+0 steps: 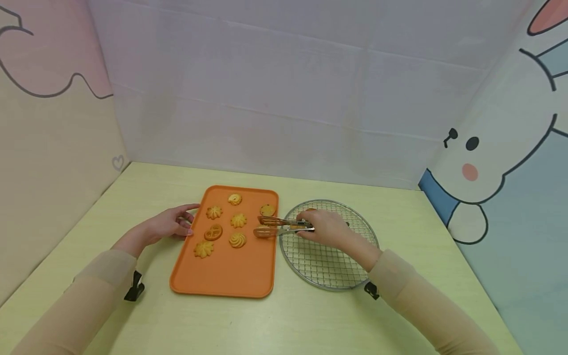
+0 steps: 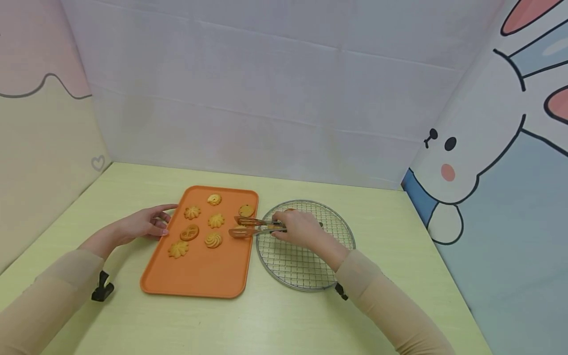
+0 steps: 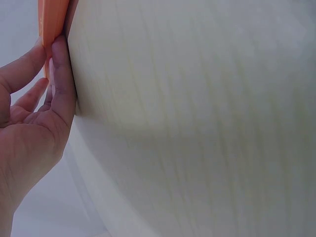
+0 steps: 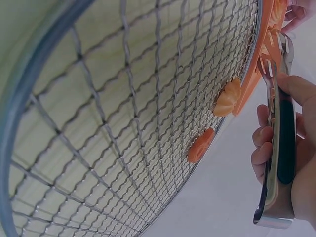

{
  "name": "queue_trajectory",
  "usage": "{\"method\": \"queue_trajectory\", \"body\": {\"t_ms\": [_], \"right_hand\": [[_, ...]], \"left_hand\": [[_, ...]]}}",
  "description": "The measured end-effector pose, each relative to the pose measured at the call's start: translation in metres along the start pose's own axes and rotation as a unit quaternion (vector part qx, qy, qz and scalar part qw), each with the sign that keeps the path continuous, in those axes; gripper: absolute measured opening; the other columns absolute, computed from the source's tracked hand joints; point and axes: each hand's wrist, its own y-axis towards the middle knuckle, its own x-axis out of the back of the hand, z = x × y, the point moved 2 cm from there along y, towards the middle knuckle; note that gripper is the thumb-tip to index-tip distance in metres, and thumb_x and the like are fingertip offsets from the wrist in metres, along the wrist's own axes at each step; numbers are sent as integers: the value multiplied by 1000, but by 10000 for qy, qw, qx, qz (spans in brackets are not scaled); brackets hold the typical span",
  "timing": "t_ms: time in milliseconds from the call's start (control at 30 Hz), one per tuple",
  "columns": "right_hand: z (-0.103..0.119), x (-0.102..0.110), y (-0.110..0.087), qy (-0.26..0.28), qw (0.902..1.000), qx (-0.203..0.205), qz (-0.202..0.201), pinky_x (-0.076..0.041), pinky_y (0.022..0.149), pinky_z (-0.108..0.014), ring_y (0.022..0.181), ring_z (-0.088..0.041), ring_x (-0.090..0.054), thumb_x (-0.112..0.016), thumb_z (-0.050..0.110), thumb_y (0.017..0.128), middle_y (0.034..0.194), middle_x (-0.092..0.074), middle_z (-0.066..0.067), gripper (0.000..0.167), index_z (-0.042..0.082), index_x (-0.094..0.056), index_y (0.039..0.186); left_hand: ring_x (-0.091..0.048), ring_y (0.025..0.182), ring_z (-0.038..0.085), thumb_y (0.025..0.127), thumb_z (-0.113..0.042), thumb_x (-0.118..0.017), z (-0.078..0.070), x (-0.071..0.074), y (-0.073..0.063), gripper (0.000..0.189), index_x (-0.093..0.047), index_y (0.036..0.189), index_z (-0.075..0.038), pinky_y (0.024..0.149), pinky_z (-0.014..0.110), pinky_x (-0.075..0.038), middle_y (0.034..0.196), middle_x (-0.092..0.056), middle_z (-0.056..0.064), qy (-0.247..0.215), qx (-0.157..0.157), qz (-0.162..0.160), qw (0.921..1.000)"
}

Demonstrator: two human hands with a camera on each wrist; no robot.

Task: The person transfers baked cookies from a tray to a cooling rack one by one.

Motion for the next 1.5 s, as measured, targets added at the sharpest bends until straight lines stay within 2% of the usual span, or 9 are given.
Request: {"method": "queue_trajectory", "body": {"t_ms": [267, 567, 800, 1033, 1167, 1500], "right_hand": [[-1, 7, -3, 252, 9996, -152, -50, -39, 50, -26, 65, -7, -54, -66, 38, 87, 90, -67, 3, 35, 19, -63, 116], [-6, 21, -11, 318, 9990, -204, -251, -44, 57, -27, 68, -6, -56, -66, 34, 87, 92, -66, 5, 32, 19, -63, 116], [-11, 37, -22, 373, 9983, -226, -389, -44, 52, -27, 69, -8, -62, -67, 37, 87, 90, -68, 1, 35, 18, -63, 117], [-17, 51, -32, 250, 9980, -379, -432, -43, 51, -26, 67, -8, -59, -66, 37, 87, 85, -66, 2, 38, 17, -62, 119], [-20, 58, -39, 209, 9974, -429, -535, -44, 53, -28, 70, -10, -61, -66, 37, 87, 86, -67, 1, 38, 16, -62, 119], [-33, 70, -55, 116, 9959, -635, -639, -50, 61, -36, 78, -19, -65, -67, 36, 87, 102, -68, -8, 41, 14, -61, 122]], "left_hand": [[-49, 88, 19, 86, -1, -65, 3, 0, 2, 82, -14, 150, -1, 70, 26, -51, 113, -38, 17, -49, -22, 25, 10000], [-49, 88, 20, 85, -2, -66, 9, 2, 6, 82, -15, 150, -2, 70, 26, -51, 112, -38, 17, -18, -32, 20, 10000], [-48, 89, 20, 85, -2, -66, 7, 2, 5, 83, -15, 150, -2, 70, 26, -51, 113, -38, 16, -50, 8, 33, 10000], [-48, 89, 21, 85, -2, -66, 5, 1, 4, 82, -15, 150, -3, 70, 26, -51, 113, -38, 17, -52, 40, 20, 10000], [-48, 89, 21, 86, -2, -65, 6, 1, 4, 82, -15, 150, -2, 70, 26, -51, 114, -38, 17, -50, 27, 15, 10000], [-48, 90, 21, 86, -2, -65, 7, 2, 5, 82, -14, 150, -3, 70, 27, -51, 114, -38, 18, -38, -10, 28, 10000]]}}
